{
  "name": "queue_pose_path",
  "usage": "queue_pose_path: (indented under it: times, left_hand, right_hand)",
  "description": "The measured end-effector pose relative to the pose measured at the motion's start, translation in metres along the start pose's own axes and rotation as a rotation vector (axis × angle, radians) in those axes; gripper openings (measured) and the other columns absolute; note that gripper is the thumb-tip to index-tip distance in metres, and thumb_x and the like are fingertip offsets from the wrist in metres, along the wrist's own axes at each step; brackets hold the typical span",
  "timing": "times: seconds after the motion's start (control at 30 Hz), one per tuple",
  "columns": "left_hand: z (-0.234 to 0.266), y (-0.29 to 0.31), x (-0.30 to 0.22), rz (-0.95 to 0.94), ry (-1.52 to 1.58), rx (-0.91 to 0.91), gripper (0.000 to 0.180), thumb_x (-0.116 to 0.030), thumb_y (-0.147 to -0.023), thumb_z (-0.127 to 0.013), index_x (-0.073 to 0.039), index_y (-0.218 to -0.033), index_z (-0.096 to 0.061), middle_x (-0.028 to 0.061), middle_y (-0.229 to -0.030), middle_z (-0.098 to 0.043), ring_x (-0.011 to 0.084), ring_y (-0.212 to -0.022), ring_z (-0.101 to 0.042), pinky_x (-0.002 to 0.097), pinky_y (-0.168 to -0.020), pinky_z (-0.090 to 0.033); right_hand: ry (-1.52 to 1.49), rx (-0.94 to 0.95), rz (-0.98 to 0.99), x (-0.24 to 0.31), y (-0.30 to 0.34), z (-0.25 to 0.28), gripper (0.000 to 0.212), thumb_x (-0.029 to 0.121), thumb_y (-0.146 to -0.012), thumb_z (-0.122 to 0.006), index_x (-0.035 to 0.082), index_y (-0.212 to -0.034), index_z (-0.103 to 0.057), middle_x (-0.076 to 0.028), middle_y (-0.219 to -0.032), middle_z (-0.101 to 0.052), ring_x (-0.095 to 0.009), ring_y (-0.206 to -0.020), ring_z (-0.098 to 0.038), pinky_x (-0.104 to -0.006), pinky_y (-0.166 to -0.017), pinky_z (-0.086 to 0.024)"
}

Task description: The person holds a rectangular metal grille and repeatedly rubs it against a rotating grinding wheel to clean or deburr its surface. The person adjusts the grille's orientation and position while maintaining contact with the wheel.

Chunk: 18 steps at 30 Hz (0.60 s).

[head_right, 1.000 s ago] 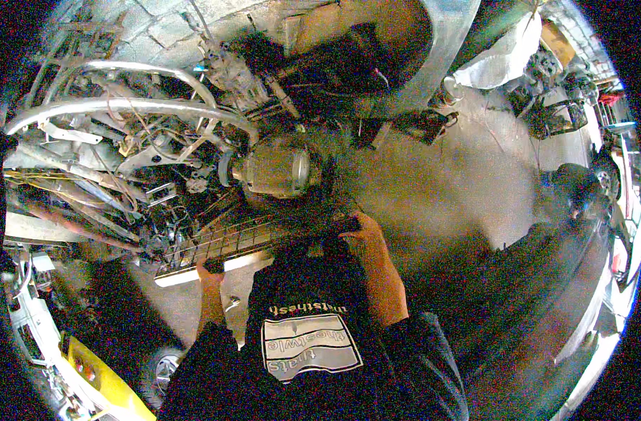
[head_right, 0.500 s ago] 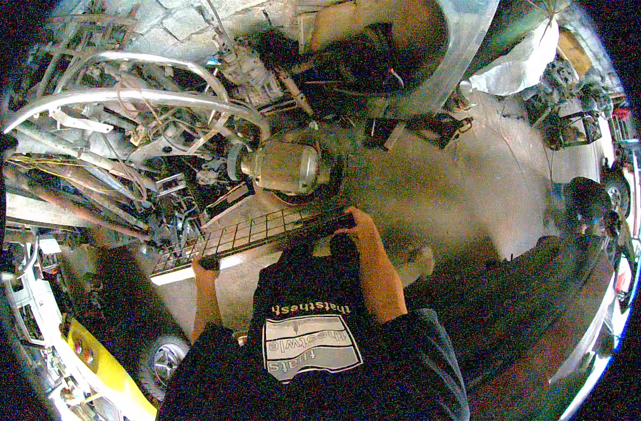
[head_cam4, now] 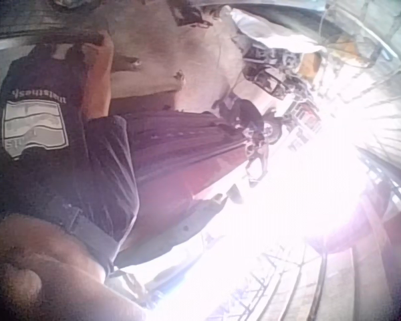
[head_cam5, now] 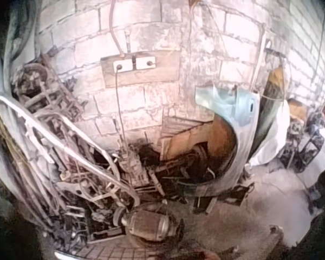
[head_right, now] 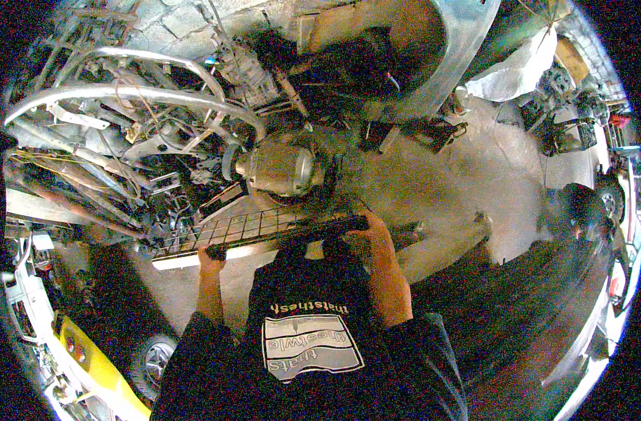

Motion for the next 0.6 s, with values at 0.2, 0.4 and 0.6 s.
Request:
queue_pose_path:
  times: [0.2,0.4,0.6]
  left_hand:
    - [-0.019,-0.006,0.024,0.01,0.022,0.057,0.014,-0.018,-0.063,-0.049,-0.006,-0.057,-0.044,0.0065,-0.059,-0.049,0.0244,-0.051,-0.049,0.0376,-0.053,-0.045]
    - [-0.033,-0.002,0.049,0.039,-0.031,0.009,0.014,-0.019,-0.064,-0.048,-0.007,-0.06,-0.042,0.0065,-0.06,-0.048,0.0246,-0.052,-0.047,0.0393,-0.052,-0.044]
    - [-0.046,-0.004,0.073,0.021,0.055,0.013,0.015,-0.02,-0.064,-0.049,-0.009,-0.063,-0.038,0.007,-0.062,-0.045,0.0245,-0.053,-0.047,0.0385,-0.05,-0.043]
  right_hand:
    - [0.07,-0.033,0.046,0.036,0.019,0.011,0.024,0.016,-0.074,-0.054,0.0,-0.09,-0.046,-0.017,-0.091,-0.05,-0.035,-0.087,-0.047,-0.0573,-0.066,-0.047]
    - [0.121,-0.161,-0.531,0.06,0.04,0.029,0.024,0.014,-0.073,-0.055,-0.001,-0.089,-0.046,-0.017,-0.091,-0.051,-0.036,-0.087,-0.048,-0.0584,-0.067,-0.045]
    - [0.026,-0.117,-0.08,0.051,0.031,0.062,0.024,0.012,-0.072,-0.055,-0.002,-0.09,-0.047,-0.016,-0.092,-0.051,-0.036,-0.09,-0.047,-0.0574,-0.072,-0.044]
Point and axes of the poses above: each hand's wrist, its own y-axis away from the middle knuckle, its own z-axis out of the back of the hand, x = y × z, the point moved 7 cm from there along -y, towards the middle knuckle
